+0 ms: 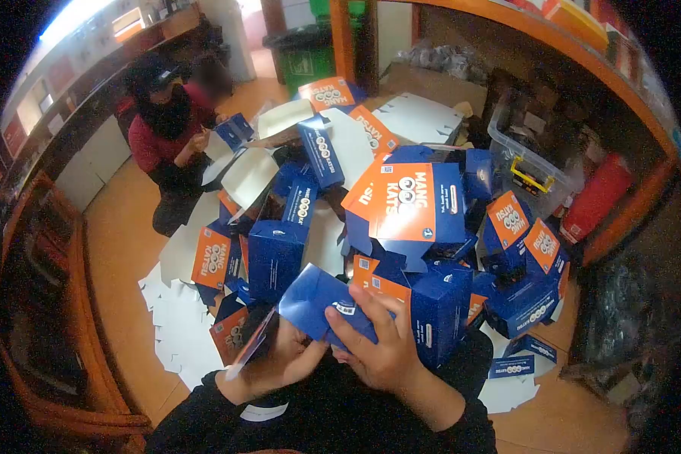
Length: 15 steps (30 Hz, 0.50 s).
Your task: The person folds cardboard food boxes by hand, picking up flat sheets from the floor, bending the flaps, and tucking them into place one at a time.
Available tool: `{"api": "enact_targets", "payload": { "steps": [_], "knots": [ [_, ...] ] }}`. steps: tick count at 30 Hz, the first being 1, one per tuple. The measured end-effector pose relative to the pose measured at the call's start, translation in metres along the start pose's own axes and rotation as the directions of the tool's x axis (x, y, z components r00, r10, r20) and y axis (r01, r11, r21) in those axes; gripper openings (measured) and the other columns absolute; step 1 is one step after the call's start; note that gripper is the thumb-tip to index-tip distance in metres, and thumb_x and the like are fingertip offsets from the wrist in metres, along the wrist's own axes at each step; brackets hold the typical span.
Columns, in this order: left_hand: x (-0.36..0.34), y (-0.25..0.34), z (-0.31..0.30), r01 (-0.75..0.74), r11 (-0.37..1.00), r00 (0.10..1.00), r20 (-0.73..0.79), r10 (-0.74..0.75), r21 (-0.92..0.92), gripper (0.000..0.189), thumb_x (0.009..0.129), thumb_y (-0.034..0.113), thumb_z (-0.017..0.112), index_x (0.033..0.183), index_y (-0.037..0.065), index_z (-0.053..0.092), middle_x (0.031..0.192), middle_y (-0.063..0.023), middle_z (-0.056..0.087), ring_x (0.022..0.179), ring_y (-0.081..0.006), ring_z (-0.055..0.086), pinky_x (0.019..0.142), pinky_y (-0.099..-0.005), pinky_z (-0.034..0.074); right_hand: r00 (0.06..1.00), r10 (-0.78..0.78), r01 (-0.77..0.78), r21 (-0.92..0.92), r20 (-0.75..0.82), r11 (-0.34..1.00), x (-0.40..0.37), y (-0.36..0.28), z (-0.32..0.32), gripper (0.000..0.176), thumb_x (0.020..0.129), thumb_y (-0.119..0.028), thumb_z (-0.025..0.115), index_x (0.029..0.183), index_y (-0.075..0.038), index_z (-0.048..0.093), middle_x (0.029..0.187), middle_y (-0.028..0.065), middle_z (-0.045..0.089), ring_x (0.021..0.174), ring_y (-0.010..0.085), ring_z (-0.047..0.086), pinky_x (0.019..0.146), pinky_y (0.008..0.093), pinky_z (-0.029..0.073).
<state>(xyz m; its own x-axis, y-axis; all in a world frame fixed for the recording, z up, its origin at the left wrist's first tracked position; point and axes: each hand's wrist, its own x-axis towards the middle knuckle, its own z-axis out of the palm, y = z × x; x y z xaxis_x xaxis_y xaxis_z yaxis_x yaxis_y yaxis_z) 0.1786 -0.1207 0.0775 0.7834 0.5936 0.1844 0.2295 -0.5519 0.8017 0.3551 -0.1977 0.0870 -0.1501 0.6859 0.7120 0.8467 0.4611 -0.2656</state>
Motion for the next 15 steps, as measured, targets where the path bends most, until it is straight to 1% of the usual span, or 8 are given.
{"api": "enact_targets", "payload": {
  "steps": [1,3,5,10,11,13,14,15],
  "knots": [
    [-0.002,-0.007,-0.001,-0.028,0.989,0.999,0.026,0.024,0.142,0.042,0.09,0.024,0.048,0.123,0.003,0.033,0.111,-0.0148,0.049,0.106,-0.0227,0.052,0.088,-0.0299,0.043,1.0,0.014,-0.014,0.022,0.016,1.0,0.0,-0.001,0.0,0.05,0.073,-0.032,0.065,0.118,-0.013,0.056,0.128,0.0187,0.04,0.106,0.0313,0.044,0.086,0.0401,0.035],
    [-0.008,-0.02,0.002,-0.066,0.963,0.998,0.001,0.068,0.261,0.04,0.092,0.028,0.043,0.124,0.005,0.036,0.118,-0.0143,0.046,0.113,-0.025,0.048,0.093,-0.0318,0.041,0.998,0.032,-0.036,0.067,0.054,0.997,0.003,-0.003,-0.001,0.05,0.073,-0.031,0.066,0.119,-0.014,0.056,0.131,0.0186,0.037,0.106,0.0311,0.044,0.085,0.0393,0.036],
    [-0.01,-0.024,0.004,-0.06,0.969,0.995,-0.059,0.076,0.241,0.041,0.091,0.031,0.043,0.124,0.006,0.039,0.121,-0.0132,0.045,0.114,-0.0253,0.046,0.094,-0.033,0.04,0.995,0.01,-0.015,0.043,0.098,0.999,0.004,-0.002,-0.002,0.052,0.072,-0.031,0.067,0.12,-0.016,0.055,0.132,0.0197,0.036,0.108,0.0308,0.042,0.085,0.0389,0.035],
    [-0.007,-0.008,-0.003,-0.015,0.985,0.967,-0.253,-0.029,-0.172,0.047,0.086,0.036,0.054,0.121,0.006,0.045,0.117,-0.0091,0.052,0.107,-0.0211,0.051,0.091,-0.0342,0.04,0.997,-0.029,0.023,0.091,0.067,0.996,0.002,0.001,0.008,0.058,0.066,-0.024,0.073,0.12,-0.02,0.054,0.132,0.0234,0.034,0.106,0.0317,0.045,0.085,0.0393,0.035],
    [-0.005,-0.007,-0.007,-0.013,0.991,0.965,-0.262,-0.024,-0.137,0.045,0.084,0.036,0.056,0.119,0.007,0.047,0.114,-0.0079,0.053,0.105,-0.0205,0.052,0.089,-0.0336,0.041,0.998,-0.03,0.022,0.123,0.063,0.992,0.005,0.0,0.008,0.059,0.065,-0.022,0.074,0.12,-0.02,0.055,0.132,0.0241,0.034,0.105,0.032,0.046,0.085,0.0393,0.035],
    [-0.002,-0.007,-0.016,-0.021,0.996,0.967,-0.25,0.042,0.087,0.042,0.081,0.035,0.061,0.113,0.009,0.052,0.108,-0.0054,0.056,0.099,-0.0192,0.055,0.086,-0.0324,0.042,0.998,-0.001,-0.01,0.174,0.062,0.985,0.007,0.001,0.01,0.058,0.063,-0.019,0.075,0.118,-0.019,0.055,0.132,0.0249,0.034,0.104,0.0325,0.048,0.084,0.0394,0.036],
    [-0.001,-0.007,-0.019,-0.003,0.99,0.974,-0.225,0.036,0.144,0.041,0.08,0.035,0.064,0.111,0.009,0.054,0.106,-0.0041,0.058,0.096,-0.0186,0.056,0.084,-0.0317,0.042,0.997,0.031,-0.043,0.194,0.066,0.98,0.007,0.001,0.013,0.058,0.063,-0.017,0.075,0.117,-0.019,0.056,0.132,0.025,0.035,0.103,0.0327,0.049,0.083,0.0395,0.037],
    [-0.001,-0.004,-0.022,0.091,0.995,0.986,-0.143,-0.085,0.037,0.041,0.08,0.035,0.063,0.112,0.01,0.053,0.109,-0.004,0.056,0.098,-0.0186,0.055,0.085,-0.0312,0.042,0.996,0.06,-0.075,0.215,0.073,0.974,0.006,0.001,0.015,0.057,0.062,-0.016,0.075,0.116,-0.018,0.057,0.132,0.0252,0.035,0.103,0.0329,0.049,0.082,0.0396,0.037]
  ]
}}
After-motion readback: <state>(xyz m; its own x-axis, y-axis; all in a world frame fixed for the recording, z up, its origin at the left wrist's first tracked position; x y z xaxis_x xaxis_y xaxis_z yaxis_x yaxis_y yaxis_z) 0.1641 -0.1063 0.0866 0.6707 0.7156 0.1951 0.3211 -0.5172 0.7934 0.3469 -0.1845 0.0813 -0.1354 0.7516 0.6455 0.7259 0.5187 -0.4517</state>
